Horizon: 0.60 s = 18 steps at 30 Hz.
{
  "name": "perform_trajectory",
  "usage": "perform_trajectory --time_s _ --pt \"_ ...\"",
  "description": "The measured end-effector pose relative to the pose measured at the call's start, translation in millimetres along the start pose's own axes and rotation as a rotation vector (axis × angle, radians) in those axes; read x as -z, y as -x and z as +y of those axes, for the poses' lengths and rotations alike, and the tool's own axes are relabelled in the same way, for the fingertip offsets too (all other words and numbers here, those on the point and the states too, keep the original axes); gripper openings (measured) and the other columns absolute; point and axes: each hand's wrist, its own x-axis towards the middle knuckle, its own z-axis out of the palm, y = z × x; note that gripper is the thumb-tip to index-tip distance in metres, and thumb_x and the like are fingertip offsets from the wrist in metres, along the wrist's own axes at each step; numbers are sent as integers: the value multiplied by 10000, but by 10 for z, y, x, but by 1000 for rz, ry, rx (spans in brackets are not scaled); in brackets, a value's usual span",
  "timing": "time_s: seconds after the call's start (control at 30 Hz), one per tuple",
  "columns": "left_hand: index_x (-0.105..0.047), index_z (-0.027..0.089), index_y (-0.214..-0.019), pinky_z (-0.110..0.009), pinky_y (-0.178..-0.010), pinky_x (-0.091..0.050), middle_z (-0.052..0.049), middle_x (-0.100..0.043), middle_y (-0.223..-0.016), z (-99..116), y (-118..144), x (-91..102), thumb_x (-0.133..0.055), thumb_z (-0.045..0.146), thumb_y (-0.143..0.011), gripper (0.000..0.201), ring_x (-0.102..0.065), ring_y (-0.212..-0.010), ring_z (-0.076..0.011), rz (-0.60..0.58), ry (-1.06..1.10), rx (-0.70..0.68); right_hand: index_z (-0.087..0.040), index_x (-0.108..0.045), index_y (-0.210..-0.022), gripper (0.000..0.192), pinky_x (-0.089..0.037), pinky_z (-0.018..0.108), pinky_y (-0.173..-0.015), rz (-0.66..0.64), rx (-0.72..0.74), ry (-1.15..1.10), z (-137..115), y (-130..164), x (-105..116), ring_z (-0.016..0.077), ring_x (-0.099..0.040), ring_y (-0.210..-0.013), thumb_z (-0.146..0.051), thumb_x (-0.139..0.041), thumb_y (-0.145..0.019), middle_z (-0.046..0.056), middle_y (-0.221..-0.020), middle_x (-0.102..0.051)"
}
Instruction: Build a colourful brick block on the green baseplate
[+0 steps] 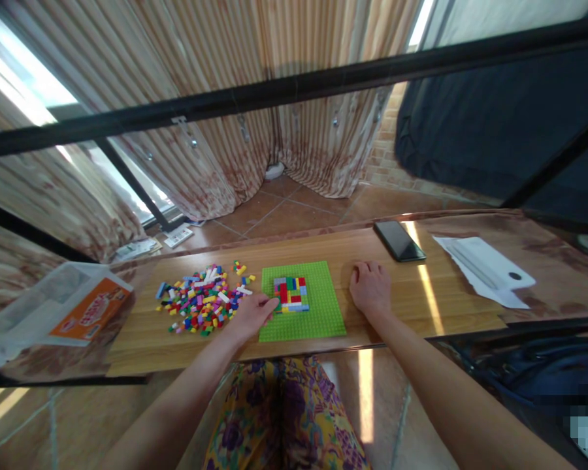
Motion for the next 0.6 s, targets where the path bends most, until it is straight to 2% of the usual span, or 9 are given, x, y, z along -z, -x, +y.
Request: perform_trajectory --time_s 0.13,0.37,0.5,0.6 --pt "-531 181 -562 -231 -490 -343 24 -525 -478 51 -3 23 -480 450 -864 407 -482 -440 -104 -37 -23 13 -133 -653 -1017 315 -355 370 -847 25 8 -5 6 12 -10 254 -497 -954 -262 -393 -893 135 -1004 -638" --pt "-539 176 -506 -249 -542 -292 20 -490 -465 113 -1 15 -493 373 -856 405 -468 -512 -119 50 -212 -67 -136 -653 -1032 316 -361 376 -850 1 34 -3 50 9 -47 258 -504 -973 -261 -402 -886 139 -1054 -640" --pt "-546 179 -485 -255 -555 -279 32 -419 -429 116 -24 13 -515 338 -840 390 -448 -532 -129 24 -198 -62 -135 -656 -1049 337 -356 381 -854 -7 53 15 65 6 -61 258 -509 -952 -264 -388 -891 143 -1034 -646" --pt "-520 183 -463 -256 -542 -270 42 -381 -406 104 -29 19 -546 321 -814 378 -421 -500 -122 11 -100 -16 -133 -663 -1039 346 -355 377 -845 -8 62 34 61 5 -65 256 -510 -926 -266 -378 -894 143 -1009 -649"
